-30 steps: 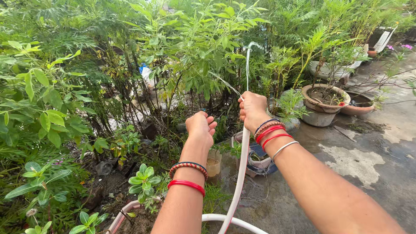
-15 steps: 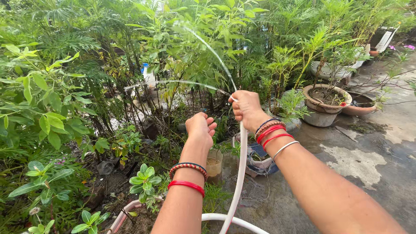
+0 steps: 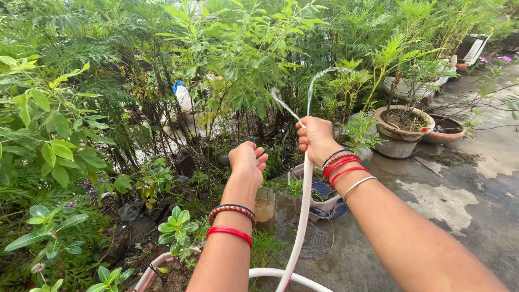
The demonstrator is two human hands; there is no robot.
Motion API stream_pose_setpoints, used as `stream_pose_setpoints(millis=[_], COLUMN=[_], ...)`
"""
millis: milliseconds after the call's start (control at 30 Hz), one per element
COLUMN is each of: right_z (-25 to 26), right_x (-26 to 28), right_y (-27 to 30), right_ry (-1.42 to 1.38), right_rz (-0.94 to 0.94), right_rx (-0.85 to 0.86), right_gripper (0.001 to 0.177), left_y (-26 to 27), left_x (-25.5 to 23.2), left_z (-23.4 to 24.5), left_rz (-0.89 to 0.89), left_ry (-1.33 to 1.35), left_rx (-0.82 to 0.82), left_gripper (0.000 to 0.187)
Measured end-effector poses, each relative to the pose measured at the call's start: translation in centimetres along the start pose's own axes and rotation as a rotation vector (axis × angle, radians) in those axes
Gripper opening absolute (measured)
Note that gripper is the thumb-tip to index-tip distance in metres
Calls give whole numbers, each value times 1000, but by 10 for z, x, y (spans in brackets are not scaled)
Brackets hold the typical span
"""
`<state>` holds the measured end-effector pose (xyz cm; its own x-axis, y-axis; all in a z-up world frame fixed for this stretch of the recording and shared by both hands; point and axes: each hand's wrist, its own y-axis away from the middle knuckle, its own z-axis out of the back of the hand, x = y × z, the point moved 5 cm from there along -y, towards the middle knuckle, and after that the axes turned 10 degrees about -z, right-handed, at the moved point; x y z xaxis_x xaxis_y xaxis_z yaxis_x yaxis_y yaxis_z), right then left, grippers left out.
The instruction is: The person waters various potted plants and shrubs in a garden setting using a hose, moving the stream of water between different pots.
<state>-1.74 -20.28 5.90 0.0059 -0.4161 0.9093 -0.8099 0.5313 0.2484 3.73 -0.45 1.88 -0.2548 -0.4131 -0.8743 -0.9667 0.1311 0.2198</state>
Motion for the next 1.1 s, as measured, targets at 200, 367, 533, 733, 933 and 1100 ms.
stream_pose_setpoints(millis=[200, 367, 533, 733, 933, 1100], right_z=[-28, -30, -24, -24, -27, -30], right_x=[-5, -4, -2, -8, -16, -25], right_y=[19, 25, 22, 19, 11, 1], right_ry=[181, 236, 228, 246, 229, 209], right_rz=[-78, -68, -52, -41, -58, -82], right_rx=[209, 219, 187, 178, 175, 154], right_gripper=[18, 18, 18, 19, 18, 19], left_y=[-6, -6, -7, -18, -10, -1], left_x=[4, 3, 1, 11, 11, 22], left_z=[-7, -7, -9, -14, -42, -73], left_rz=[-10, -21, -21, -45, -122, -134], left_ry=[21, 21, 33, 27, -24, 106], left_rx=[14, 17, 28, 55, 176, 405], left_gripper=[23, 24, 25, 24, 29, 27])
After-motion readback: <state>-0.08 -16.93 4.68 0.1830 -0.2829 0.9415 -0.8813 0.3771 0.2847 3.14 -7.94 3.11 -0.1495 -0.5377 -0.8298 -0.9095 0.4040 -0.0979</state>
